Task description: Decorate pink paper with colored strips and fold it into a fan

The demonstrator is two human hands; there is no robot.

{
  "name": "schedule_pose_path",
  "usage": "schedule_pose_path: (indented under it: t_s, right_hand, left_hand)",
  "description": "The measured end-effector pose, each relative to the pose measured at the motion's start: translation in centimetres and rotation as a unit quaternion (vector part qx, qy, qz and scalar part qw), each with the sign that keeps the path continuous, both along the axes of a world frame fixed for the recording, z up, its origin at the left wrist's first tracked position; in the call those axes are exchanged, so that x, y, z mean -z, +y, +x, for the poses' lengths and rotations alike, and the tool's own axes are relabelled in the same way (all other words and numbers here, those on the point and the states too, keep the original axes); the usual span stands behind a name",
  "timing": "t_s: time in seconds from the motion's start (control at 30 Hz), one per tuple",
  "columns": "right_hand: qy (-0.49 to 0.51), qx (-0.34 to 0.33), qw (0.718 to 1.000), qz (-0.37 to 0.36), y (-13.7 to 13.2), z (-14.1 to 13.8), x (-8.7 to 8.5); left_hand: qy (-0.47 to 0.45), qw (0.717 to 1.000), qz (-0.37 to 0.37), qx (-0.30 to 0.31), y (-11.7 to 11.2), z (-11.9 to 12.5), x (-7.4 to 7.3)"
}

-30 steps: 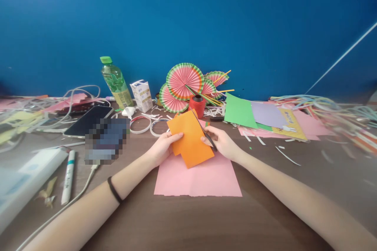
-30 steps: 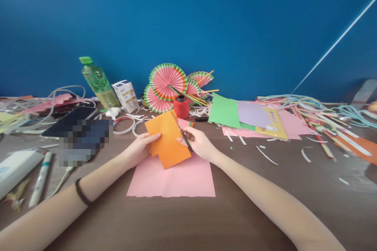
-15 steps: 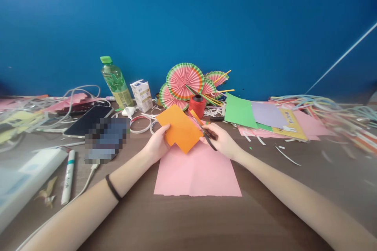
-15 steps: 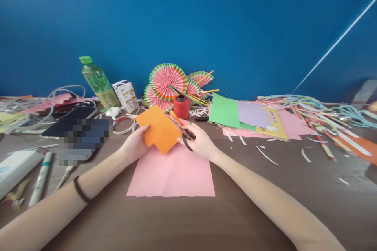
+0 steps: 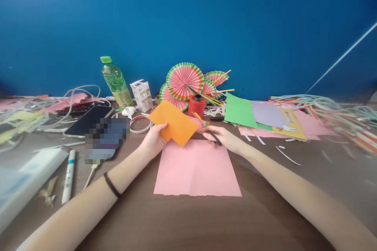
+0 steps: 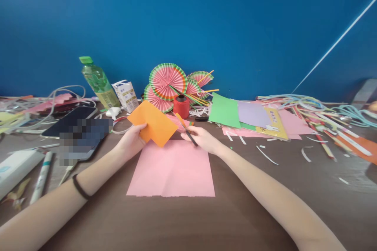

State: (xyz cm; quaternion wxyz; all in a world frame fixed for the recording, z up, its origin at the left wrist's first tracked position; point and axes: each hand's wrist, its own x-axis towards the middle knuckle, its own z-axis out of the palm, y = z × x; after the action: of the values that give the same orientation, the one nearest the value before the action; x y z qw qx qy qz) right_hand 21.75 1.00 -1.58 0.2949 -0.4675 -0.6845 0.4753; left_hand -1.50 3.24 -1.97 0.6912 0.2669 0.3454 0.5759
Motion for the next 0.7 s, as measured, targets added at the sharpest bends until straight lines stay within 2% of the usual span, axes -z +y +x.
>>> schedule_pose_path:
  t_s: [0.1,0.2,0.3,0.37,0.53,0.7]
  right_hand:
    - [0.032,-0.073,0.989,-0.123,-0.1,0.7,-0.9]
    - [0.084,-0.119,0.96,-0.24,0.0,1.2,-1.2]
    - [0.112,-0.137,0.94,-0.291,0.2,1.4,-1.2]
    - [0.111,-0.139,0.943,-0.28,0.1,1.4,-1.1]
    - [0.026,-0.158,0.972,-0.174,-0.5,0.9,-1.5]
    - [-0.033,-0.187,0.972,-0.137,-0.7,0.6,-1.9]
  left_hand:
    - [-0.007,1.0,0.002,-0.009,0.3,-0.2,0.2]
    - [-0.013,1.0,-0.001,-0.023,0.4,-0.2,0.3]
    - [-0.027,0.999,0.0,-0.041,0.5,-0.2,0.4]
    - [-0.034,0.997,0.005,-0.062,0.7,-0.3,0.6]
    - [-0.043,0.995,0.025,-0.088,1.2,-0.5,1.0]
    - [-0.071,0.993,0.025,-0.093,1.2,-0.4,0.7]
